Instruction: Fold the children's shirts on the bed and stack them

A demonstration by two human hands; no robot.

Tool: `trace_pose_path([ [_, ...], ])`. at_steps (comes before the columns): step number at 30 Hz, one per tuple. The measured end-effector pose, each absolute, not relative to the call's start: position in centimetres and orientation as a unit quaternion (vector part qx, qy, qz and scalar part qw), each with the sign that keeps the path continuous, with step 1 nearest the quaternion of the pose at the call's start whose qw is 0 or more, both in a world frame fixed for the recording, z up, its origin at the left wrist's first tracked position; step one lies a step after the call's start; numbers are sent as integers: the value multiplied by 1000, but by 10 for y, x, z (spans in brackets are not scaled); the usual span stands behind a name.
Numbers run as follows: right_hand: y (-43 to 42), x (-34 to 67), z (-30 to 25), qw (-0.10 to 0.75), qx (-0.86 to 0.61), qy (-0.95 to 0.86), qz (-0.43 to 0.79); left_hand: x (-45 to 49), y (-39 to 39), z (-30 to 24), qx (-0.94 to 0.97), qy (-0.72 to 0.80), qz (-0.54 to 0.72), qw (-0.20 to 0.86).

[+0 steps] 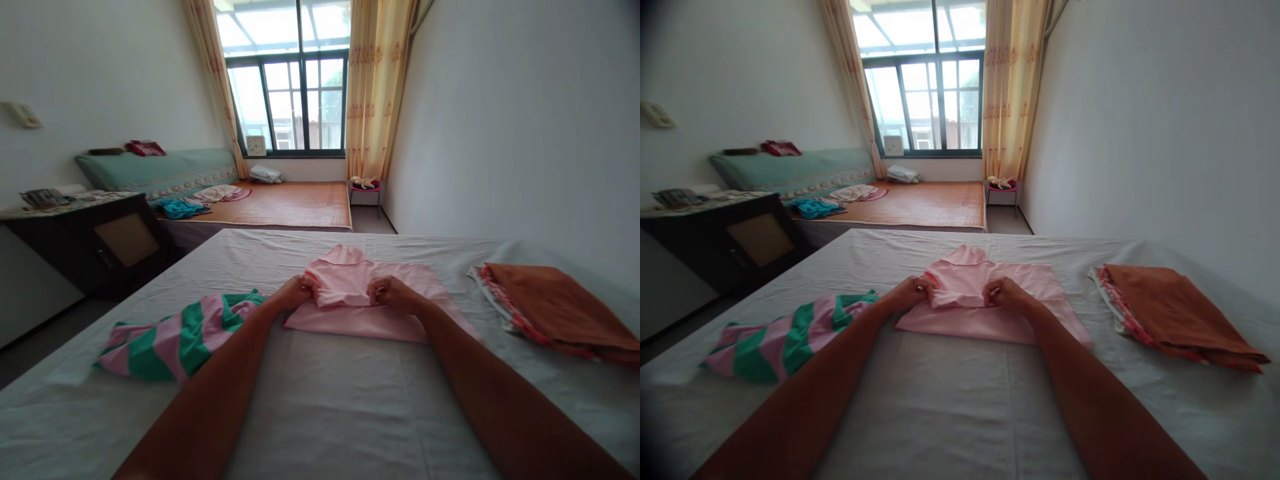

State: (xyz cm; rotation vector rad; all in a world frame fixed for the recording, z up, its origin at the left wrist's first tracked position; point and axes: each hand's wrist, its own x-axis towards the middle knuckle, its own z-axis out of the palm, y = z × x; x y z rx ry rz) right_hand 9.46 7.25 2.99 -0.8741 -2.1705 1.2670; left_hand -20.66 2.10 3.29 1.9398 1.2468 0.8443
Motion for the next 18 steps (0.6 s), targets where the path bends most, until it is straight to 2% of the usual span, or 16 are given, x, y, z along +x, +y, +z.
trace_pose_path([
  [2,75,95,31,248,-321,-823,397,-207,21,38,760,467,324,314],
  [5,74,91,35,321,-359,-829,285,-204,19,47,752,472,372,269],
  [7,69,85,39,334,-352,-834,263,-197,15,51,758,483,352,261],
  [9,61,79,42,293,-319,-864,256,-189,9,53,788,489,288,238],
  [13,48,73,45,210,-287,-915,189,-178,2,52,844,484,196,118],
  [18,51,84,53,166,-272,-927,198,-186,3,54,856,486,140,107],
])
